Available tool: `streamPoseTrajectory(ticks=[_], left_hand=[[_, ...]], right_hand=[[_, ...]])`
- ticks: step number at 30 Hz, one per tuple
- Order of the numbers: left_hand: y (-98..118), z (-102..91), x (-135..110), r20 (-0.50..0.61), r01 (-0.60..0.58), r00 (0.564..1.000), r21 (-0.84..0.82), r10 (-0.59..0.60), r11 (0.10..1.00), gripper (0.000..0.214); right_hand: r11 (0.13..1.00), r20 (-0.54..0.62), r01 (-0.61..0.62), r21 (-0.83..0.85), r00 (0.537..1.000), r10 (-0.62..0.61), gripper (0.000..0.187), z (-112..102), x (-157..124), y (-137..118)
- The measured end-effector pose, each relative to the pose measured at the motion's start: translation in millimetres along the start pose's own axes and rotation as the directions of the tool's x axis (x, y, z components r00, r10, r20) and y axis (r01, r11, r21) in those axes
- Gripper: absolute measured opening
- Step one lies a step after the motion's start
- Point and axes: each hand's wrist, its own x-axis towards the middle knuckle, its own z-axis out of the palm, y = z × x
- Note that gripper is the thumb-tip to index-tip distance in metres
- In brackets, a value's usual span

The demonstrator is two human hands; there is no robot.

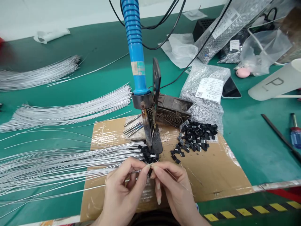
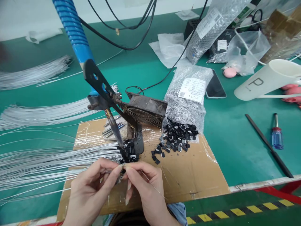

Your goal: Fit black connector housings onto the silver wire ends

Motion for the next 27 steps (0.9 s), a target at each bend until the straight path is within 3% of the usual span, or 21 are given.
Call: streamPoseTrajectory(ticks=[2, 4, 7, 11, 14, 16, 18, 22, 27], left_hand=[[0, -0.3, 1, -0.007, 0.026, 1.0, -0.014, -0.026, 1.0, 0.014], [1, -1.0, 3, -0.021, 0.06, 0.998, -0.041, -0.061, 0.997, 0.012], [2, -2.3, 5, -0.036, 0.102, 0.994, -0.087, -0.106, 0.991, 0.008], [3, -4.0, 5, -0.04, 0.104, 0.993, -0.077, -0.108, 0.992, 0.009], [4, -4.6, 5, -0.038, 0.119, 0.992, -0.064, -0.121, 0.991, 0.011], [4, -4.9, 5, -0.045, 0.133, 0.99, -0.051, -0.135, 0.99, 0.011], [5, -5.3, 6, -0.049, 0.135, 0.989, -0.036, -0.136, 0.99, 0.011], [7, -6.4, 6, -0.038, 0.108, 0.993, -0.012, -0.108, 0.994, 0.014], [9, -6.5, 7, -0.027, 0.109, 0.994, -0.009, -0.109, 0.994, 0.017]], right_hand=[[0.988, -0.006, 0.043, -0.146, 0.999, -0.044, 0.02, -6, -2, -10], [0.915, -0.114, 0.142, -0.378, 0.973, -0.198, 0.017, -15, -4, -25], [0.653, -0.167, 0.216, -0.726, 0.866, -0.472, 0.01, -34, -5, -46], [0.347, -0.003, 0.238, -0.907, 0.821, -0.57, 0.01, -58, -3, -54], [0.104, 0.202, 0.317, -0.943, 0.791, -0.578, 0.007, -69, -1, -49], [0.001, 0.283, 0.341, -0.94, 0.782, -0.555, 0.009, -74, 1, -44], [-0.019, 0.295, 0.336, -0.942, 0.799, -0.525, 0.007, -76, 1, -41], [0.05, 0.21, 0.263, -0.963, 0.857, -0.47, 0.006, -75, -2, -41], [0.225, -0.058, 0.035, -0.974, 0.917, -0.395, 0.012, -63, -8, -48]])
